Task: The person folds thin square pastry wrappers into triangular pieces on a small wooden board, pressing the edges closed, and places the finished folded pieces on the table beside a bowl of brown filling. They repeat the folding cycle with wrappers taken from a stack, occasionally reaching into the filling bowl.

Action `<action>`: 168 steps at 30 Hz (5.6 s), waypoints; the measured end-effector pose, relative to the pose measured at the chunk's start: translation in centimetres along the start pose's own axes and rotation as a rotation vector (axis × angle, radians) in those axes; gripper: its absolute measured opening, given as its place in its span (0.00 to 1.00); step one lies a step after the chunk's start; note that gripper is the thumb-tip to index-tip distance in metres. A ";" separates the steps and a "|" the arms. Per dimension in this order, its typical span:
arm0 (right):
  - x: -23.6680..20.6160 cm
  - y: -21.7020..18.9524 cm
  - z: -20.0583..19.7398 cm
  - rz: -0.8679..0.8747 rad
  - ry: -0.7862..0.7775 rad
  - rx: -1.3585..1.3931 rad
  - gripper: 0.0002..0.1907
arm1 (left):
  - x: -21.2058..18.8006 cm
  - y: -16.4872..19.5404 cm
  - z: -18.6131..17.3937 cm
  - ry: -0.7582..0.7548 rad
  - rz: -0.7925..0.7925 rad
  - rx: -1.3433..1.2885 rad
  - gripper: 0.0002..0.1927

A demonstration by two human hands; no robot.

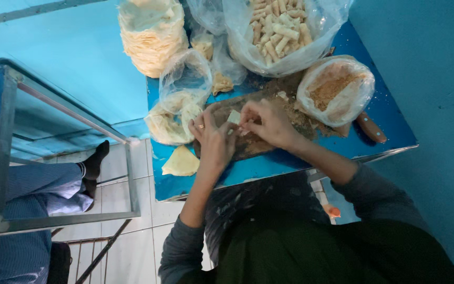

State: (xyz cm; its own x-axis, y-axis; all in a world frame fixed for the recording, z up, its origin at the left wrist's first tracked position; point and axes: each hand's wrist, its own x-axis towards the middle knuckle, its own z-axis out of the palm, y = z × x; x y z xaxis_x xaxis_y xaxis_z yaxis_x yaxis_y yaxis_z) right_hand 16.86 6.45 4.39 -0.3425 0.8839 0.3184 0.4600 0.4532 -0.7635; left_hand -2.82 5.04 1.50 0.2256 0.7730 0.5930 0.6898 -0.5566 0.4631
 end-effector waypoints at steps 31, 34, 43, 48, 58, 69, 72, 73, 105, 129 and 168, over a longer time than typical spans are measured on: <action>3.6 0.9 -0.2 -0.086 0.031 -0.368 0.07 | -3.4 0.9 -2.9 0.302 -0.191 0.098 0.17; 2.6 0.6 -0.6 -0.068 0.043 -0.205 0.12 | -4.0 1.2 -2.9 0.298 -0.173 0.150 0.15; 1.1 -1.0 -0.9 0.181 -0.022 0.170 0.19 | -2.8 3.4 -2.0 0.195 -0.138 0.059 0.17; -0.7 0.0 -1.7 0.212 -0.217 0.724 0.21 | -2.5 3.7 -3.0 0.182 -0.168 -0.255 0.19; -1.8 -1.9 -3.3 0.197 -0.188 0.743 0.19 | -2.4 5.1 -3.0 0.202 -0.099 -0.125 0.14; 10.1 1.9 -15.3 -0.052 0.471 -0.364 0.20 | -2.3 2.0 -0.8 0.162 -0.228 0.302 0.13; 10.2 2.5 -16.1 -0.207 0.425 -0.528 0.23 | -2.7 1.8 -0.6 0.179 -0.218 0.297 0.14; 10.0 2.4 -16.3 -0.188 0.446 -0.557 0.22 | -2.7 1.7 -0.6 0.190 -0.220 0.290 0.14; -3.3 3.6 -13.6 0.080 -0.061 -0.784 0.10 | -1.3 2.7 0.1 0.196 -0.248 0.359 0.15; 0.0 0.6 -0.5 0.026 0.179 -0.026 0.12 | -1.0 2.4 0.7 0.162 -0.303 0.341 0.09; -3.9 3.7 -12.3 0.031 0.198 -0.793 0.10 | -0.6 1.8 1.9 0.112 -0.246 0.465 0.07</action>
State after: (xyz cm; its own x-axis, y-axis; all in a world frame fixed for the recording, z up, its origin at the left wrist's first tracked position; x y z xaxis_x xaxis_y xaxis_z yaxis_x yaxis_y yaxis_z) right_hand 29.98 6.11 7.27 -0.2030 0.8680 0.4532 0.9353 0.3089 -0.1727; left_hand -0.43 4.09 0.75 -0.0380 0.8119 0.5825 0.9508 -0.1500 0.2712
